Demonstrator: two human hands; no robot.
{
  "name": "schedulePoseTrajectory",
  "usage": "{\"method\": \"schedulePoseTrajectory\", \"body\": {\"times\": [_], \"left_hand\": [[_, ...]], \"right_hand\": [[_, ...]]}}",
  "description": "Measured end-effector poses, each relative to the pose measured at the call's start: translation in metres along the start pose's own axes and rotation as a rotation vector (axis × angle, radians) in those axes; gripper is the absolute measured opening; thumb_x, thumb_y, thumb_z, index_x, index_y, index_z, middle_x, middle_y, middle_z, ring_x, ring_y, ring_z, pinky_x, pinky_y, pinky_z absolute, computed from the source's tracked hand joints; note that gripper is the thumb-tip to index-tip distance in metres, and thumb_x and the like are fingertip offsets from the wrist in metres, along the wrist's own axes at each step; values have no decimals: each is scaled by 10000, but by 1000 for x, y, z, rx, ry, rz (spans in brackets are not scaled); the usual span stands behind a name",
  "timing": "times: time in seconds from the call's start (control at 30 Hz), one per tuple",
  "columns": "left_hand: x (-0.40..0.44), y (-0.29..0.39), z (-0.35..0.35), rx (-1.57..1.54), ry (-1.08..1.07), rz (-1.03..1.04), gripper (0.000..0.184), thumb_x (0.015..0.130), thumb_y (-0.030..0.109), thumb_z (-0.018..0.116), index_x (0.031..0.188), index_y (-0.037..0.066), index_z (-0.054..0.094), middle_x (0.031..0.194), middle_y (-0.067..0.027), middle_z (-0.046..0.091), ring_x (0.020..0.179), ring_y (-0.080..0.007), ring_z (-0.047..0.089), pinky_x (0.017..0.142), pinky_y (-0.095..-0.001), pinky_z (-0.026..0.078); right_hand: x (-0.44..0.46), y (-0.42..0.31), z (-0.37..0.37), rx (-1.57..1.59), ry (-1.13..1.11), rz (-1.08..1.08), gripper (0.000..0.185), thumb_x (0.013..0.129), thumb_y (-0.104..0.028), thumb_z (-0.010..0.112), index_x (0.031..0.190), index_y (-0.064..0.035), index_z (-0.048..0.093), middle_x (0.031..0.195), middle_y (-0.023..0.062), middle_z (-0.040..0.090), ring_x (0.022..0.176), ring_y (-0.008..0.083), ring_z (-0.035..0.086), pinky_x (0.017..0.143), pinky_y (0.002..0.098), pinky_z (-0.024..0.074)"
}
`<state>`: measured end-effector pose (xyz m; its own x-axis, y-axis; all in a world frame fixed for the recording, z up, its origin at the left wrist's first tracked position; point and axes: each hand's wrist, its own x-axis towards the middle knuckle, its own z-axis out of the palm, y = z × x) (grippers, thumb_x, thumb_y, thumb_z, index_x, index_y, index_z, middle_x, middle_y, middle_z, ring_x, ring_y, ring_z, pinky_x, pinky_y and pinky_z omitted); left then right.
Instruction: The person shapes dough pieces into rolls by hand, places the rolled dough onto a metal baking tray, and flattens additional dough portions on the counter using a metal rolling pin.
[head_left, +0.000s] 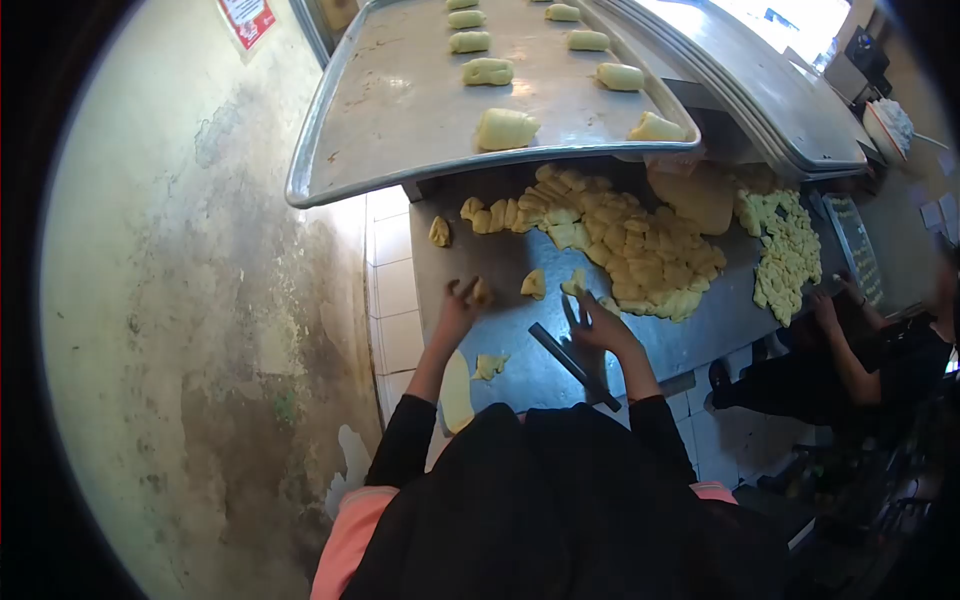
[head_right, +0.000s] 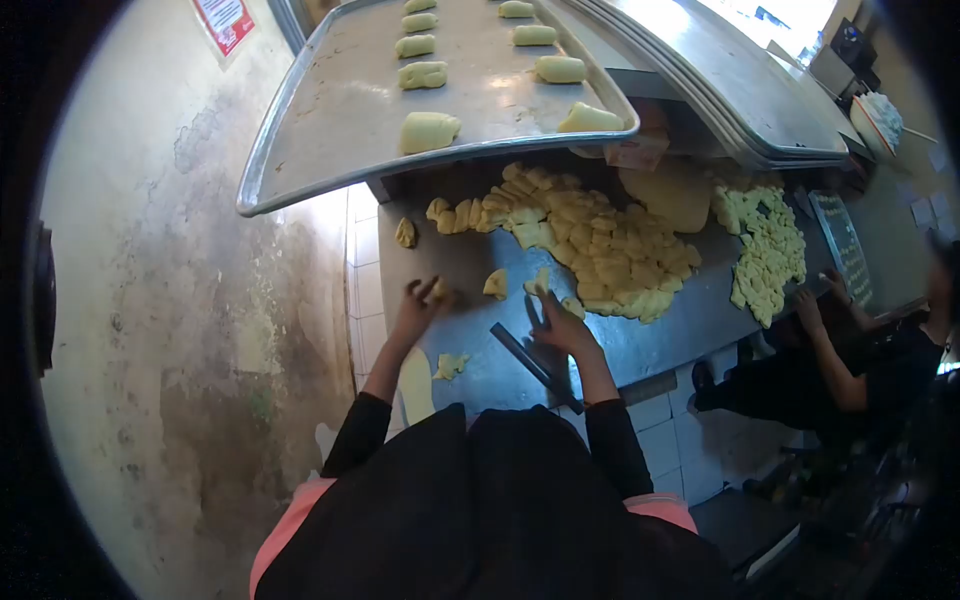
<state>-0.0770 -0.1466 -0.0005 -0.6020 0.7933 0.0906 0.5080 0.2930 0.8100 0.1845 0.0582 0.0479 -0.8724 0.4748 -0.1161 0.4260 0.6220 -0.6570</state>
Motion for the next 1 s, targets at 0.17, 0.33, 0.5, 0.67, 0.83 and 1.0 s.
{"method": "schedulePoseTrajectory", "body": {"times": [0.17,0.33,0.5,0.67,0.83,1.0], "left_hand": [[-54,34,1,140,-20,41,511,850,182,661,1336,101,525,1447,-282,348,1285,-459,413,1040,-506,405],[-112,34,29,300,-183,161,534,857,214,667,1341,58,504,1482,-291,300,1369,-448,317,1108,-498,318],[-112,19,68,219,-32,143,384,878,73,580,1261,42,577,1509,-291,255,1406,-455,247,1139,-537,245],[-113,19,91,300,-68,220,508,761,-134,451,1205,64,596,1550,-266,189,1440,-473,140,1144,-596,161],[-111,29,111,295,-84,39,534,775,-64,532,1290,75,516,1565,-260,134,1433,-513,76,1106,-684,106],[-118,65,95,29,-30,-147,652,766,73,604,1385,78,401,1573,-237,142,1443,-497,44,1104,-688,67]], "right_hand": [[-42,-11,26,-16,292,17,618,786,-304,718,1301,-62,475,1219,190,527,1068,388,576,880,454,497],[-79,-15,43,-109,-44,252,418,759,-326,731,1043,-81,547,1017,139,595,927,338,624,775,446,514],[-84,-12,60,-58,-3,289,333,765,-283,714,992,-88,570,936,127,614,886,320,632,760,427,511],[-88,-25,59,36,-4,276,317,753,-274,723,934,-67,566,868,124,610,804,307,624,702,411,489],[-92,-13,70,72,-20,244,386,704,-302,768,922,-53,570,814,124,613,764,292,628,672,396,487],[-100,-10,66,184,74,229,365,724,-284,761,898,-30,567,785,121,612,707,252,608,653,372,479]]}}
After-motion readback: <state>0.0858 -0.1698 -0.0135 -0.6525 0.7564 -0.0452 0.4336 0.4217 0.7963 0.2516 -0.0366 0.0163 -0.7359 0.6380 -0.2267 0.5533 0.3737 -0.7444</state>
